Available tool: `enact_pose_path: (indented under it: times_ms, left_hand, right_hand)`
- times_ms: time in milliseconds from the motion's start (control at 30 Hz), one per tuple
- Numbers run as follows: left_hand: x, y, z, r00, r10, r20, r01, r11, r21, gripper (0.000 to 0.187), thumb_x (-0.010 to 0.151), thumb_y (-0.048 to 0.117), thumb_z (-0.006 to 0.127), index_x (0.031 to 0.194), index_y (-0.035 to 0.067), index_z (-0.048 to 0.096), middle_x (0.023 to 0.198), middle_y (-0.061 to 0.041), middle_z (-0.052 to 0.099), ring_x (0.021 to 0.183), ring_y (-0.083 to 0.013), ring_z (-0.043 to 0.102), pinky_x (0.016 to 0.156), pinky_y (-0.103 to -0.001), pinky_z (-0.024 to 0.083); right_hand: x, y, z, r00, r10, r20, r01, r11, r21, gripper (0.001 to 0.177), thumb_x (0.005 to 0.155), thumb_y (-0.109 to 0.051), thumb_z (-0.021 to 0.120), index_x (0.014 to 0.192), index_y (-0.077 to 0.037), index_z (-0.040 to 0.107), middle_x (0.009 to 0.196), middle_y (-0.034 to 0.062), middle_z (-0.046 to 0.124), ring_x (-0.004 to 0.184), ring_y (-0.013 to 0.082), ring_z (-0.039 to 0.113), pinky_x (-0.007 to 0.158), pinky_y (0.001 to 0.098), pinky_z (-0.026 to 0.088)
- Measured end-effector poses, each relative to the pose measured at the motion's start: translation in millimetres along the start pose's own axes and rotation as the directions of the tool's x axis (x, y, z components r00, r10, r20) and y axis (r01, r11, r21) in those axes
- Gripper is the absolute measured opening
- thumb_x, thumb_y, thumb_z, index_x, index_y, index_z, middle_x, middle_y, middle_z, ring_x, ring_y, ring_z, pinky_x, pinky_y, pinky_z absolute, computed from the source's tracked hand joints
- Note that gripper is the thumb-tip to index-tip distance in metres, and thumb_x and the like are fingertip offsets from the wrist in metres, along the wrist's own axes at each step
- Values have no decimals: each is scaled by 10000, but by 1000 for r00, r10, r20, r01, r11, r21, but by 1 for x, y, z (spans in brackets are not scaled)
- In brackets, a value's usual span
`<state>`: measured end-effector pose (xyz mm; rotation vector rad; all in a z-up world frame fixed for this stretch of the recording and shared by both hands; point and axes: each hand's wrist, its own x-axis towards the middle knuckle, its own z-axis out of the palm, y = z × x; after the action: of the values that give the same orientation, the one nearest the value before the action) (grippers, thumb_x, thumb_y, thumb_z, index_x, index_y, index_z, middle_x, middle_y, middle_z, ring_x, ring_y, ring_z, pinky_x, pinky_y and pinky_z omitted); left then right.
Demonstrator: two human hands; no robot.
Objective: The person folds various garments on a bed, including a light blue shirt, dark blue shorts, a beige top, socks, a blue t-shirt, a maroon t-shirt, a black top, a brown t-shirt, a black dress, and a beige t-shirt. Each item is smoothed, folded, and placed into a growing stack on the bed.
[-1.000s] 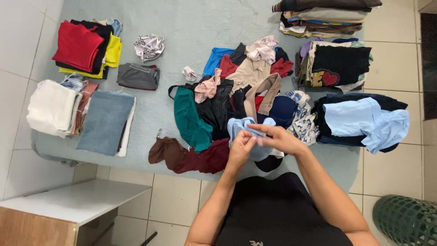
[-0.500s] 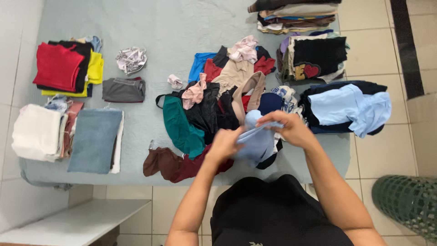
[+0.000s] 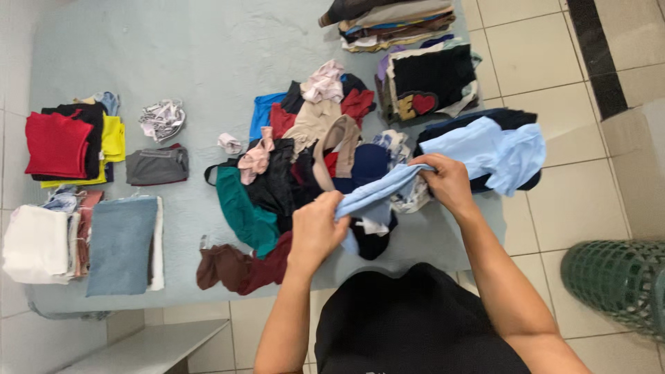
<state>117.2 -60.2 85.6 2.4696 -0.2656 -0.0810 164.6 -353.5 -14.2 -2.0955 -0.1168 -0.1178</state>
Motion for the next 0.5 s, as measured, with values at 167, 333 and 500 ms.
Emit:
enact_pose_path:
  times_ms: [167,333,500]
  left_hand:
    - [22,92,45,996,80,31,-75,988,-136,334,765,214,791,1023,58,647,832,-167,671,773,-380,674,666,-491,518]
    - [42,188,107,974,140,178,-74,939,-336,251,871,246,758,1014,68,654,853,-147,694,732,-347,694,664,-446,546]
    - [70,218,160,991,82,102,-19,860,-511,233,902,251,725,1022,59,671,834,-130,689,685,-287,668,624,-404,520]
  right_hand:
    - [3,56,-86,907,392,156,-421,817,395,246,934,33,610,1107,-60,758,826,99,728,668,160,684,636,272,546]
    - [3,91,-199,951,277,-135,-150,800,581,225,913,124,659,1062,-36,713,1005,79,730,863,121,673,777,259,560]
    - [46,99,-258,962,194,-191,-69,853,518,211,950,126,703,1088,-34,688,1042,81,727,925,144,698,824,287,594]
